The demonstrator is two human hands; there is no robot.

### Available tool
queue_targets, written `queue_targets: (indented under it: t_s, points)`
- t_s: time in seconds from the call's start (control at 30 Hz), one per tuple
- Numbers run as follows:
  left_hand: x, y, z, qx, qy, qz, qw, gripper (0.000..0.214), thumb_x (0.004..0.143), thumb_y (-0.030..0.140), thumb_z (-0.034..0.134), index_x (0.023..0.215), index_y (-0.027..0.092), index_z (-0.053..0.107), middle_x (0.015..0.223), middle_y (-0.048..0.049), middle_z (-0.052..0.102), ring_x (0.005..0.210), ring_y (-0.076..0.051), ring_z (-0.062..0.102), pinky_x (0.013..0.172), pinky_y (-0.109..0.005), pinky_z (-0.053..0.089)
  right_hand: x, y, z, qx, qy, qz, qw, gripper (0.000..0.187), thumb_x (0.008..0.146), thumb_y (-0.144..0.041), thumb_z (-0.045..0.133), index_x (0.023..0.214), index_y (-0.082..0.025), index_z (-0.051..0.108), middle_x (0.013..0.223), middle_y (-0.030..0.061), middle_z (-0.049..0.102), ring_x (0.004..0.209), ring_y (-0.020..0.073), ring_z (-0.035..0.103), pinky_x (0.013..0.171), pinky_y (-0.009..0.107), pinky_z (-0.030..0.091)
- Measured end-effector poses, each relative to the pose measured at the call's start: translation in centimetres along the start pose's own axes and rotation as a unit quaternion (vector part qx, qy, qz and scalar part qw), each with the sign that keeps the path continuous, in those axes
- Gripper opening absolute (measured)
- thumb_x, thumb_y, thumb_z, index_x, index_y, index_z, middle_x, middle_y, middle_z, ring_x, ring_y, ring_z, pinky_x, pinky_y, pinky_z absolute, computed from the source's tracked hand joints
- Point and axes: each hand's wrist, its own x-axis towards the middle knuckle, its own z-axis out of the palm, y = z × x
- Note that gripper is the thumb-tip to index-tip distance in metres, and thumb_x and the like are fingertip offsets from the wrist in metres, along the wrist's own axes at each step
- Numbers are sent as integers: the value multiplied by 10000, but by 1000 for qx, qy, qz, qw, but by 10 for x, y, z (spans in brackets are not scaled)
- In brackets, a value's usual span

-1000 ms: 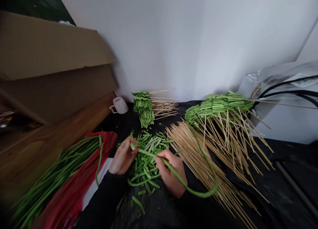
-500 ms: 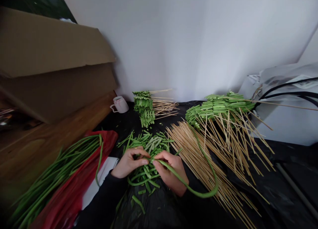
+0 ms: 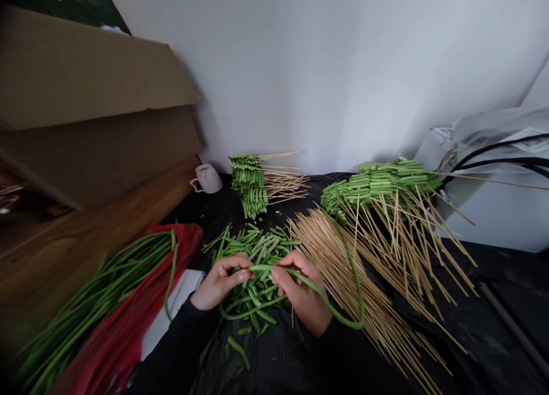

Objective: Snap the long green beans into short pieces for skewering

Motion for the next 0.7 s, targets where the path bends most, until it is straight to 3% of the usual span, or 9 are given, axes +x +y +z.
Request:
queue_targets:
  t_s: [0.13,0.23,0.33,0.43,0.53,0.63,0.7]
  points:
    - [1,-8,9,-164,45,-40,985,363,757,459,724,697,107,659,617,14,471,526,-64,360,501,-202,265,-3,-2,5,12,-7,-1,1000,215,855,-394,603,779,-198,556,628,-21,622,509,106,536,506,224,435]
    - [4,-11,7,-311,105,-51,943,326,756,396,746,698,118,587,569,65,365,442,-22,187,411,-173,163,-7,4,13,-11,-12,6,1000,206,851,-374,600,759,-194,556,617,-19,608,502,104,525,497,222,419]
    - [7,-8,-4,-410,202,-17,889,270,773,278,745,711,131,527,618,68,361,438,-13,179,377,-130,183,-10,11,20,-36,-32,3,999,175,836,-331,608,744,-188,568,615,-18,606,506,104,525,499,218,408]
    - [7,-1,-12,-454,195,-32,869,283,819,271,678,671,142,474,624,57,336,447,-23,262,370,-115,234,-10,15,21,-43,-40,4,998,148,825,-317,618,765,-183,600,631,-13,618,525,107,538,508,217,414]
    - [5,1,-12,-446,140,-50,883,264,797,287,641,649,146,475,639,29,390,472,-44,343,370,-134,234,-8,14,17,-47,-35,0,998,142,808,-314,635,769,-178,628,622,-15,612,531,107,534,512,217,416]
    - [3,-3,-8,-369,98,-47,923,181,786,325,621,758,152,579,581,37,419,419,-49,295,376,-165,188,-6,13,14,-41,-36,1,999,139,793,-314,651,777,-176,644,614,-15,611,531,108,531,507,218,416]
    - [1,-5,-5,-270,80,-44,959,238,796,384,629,820,147,638,522,54,396,412,-53,269,407,-184,194,-6,13,14,-38,-40,7,998,141,785,-316,659,786,-175,655,615,-14,614,530,109,532,503,219,416]
